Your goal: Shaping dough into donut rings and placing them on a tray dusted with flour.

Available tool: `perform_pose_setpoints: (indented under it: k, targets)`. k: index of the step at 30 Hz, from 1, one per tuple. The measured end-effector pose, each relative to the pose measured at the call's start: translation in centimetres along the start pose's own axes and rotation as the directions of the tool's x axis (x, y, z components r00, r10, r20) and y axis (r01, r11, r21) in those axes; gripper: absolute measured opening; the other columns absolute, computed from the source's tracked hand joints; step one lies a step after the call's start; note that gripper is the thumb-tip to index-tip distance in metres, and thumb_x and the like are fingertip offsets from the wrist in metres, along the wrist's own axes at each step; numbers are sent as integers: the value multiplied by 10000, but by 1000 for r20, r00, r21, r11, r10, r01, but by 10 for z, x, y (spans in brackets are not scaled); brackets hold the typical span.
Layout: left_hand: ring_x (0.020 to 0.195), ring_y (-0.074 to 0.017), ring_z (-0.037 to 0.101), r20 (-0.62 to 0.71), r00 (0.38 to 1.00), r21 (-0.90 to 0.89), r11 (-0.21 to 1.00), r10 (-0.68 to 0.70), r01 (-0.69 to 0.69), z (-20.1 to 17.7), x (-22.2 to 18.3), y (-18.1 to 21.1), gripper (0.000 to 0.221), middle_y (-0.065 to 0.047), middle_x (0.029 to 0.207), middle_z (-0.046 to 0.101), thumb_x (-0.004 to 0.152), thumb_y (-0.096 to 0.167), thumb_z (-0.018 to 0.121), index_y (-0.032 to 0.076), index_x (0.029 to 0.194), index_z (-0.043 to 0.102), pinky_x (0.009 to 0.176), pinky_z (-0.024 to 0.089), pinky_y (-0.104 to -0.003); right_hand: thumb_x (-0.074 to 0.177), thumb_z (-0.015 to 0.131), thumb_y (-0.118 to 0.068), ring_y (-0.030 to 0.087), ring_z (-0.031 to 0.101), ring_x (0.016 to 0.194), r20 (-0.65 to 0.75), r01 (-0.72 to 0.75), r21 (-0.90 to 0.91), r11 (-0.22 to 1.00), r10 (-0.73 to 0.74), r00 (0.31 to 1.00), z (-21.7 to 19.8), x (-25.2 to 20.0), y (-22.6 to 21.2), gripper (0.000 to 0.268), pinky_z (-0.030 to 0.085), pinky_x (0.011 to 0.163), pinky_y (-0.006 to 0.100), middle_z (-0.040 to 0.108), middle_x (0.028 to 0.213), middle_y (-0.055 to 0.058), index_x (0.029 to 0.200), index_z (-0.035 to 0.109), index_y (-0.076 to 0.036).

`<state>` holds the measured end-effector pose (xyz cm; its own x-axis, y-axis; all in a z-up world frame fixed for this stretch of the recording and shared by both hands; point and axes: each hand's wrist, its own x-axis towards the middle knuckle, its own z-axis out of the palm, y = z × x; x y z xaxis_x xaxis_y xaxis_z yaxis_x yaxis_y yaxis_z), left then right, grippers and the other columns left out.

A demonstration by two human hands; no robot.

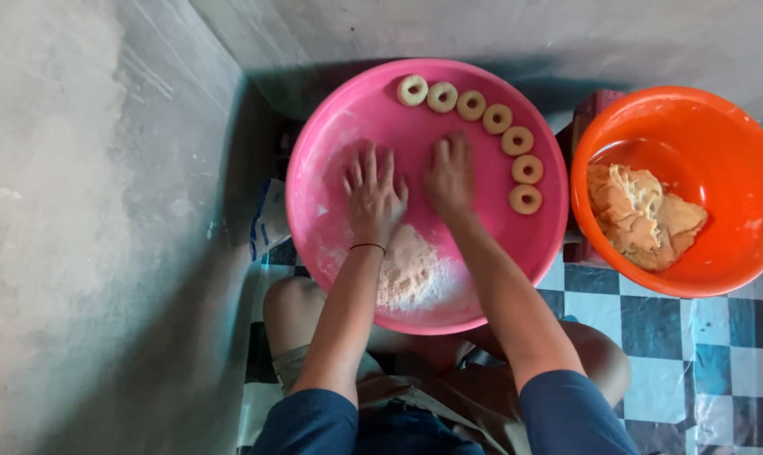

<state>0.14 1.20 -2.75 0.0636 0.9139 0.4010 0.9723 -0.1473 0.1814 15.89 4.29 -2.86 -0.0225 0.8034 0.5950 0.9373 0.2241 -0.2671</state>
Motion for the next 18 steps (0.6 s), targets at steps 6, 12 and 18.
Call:
perform_pose_setpoints:
  k: [6, 12, 18]
  targets:
    - [1473, -385, 389, 41, 999, -57, 998, -20, 22, -35, 6, 7, 511, -114, 1575, 436, 962, 407, 559, 217, 1436, 589, 1141, 356, -617, 933, 514, -88, 525, 519, 1294, 220, 173, 181, 968, -211, 952, -48, -36, -3, 425, 509, 1028, 571, 542, 1328, 267, 1336, 644, -45]
    - [1492, -398, 353, 35, 999, -64, 998, -21, 23, -24, 2, 6, 545, -135, 1592, 399, 974, 438, 537, 214, 1471, 545, 1157, 329, -620, 974, 711, -286, 372, 602, 1107, 37, 157, -79, 984, -154, 987, -21, -5, 35, 337, 550, 903, 452, 529, 1173, 177, 1181, 595, -47]
    - [1504, -383, 346, 46, 999, -32, 999, -17, 19, -24, 3, 4, 544, -117, 1622, 369, 984, 432, 538, 242, 1493, 524, 1157, 345, -606, 1036, 535, -201, 471, 523, 1237, 148, 181, 150, 972, -203, 968, -25, -7, -1, 305, 486, 981, 544, 518, 1243, 222, 1288, 617, -51]
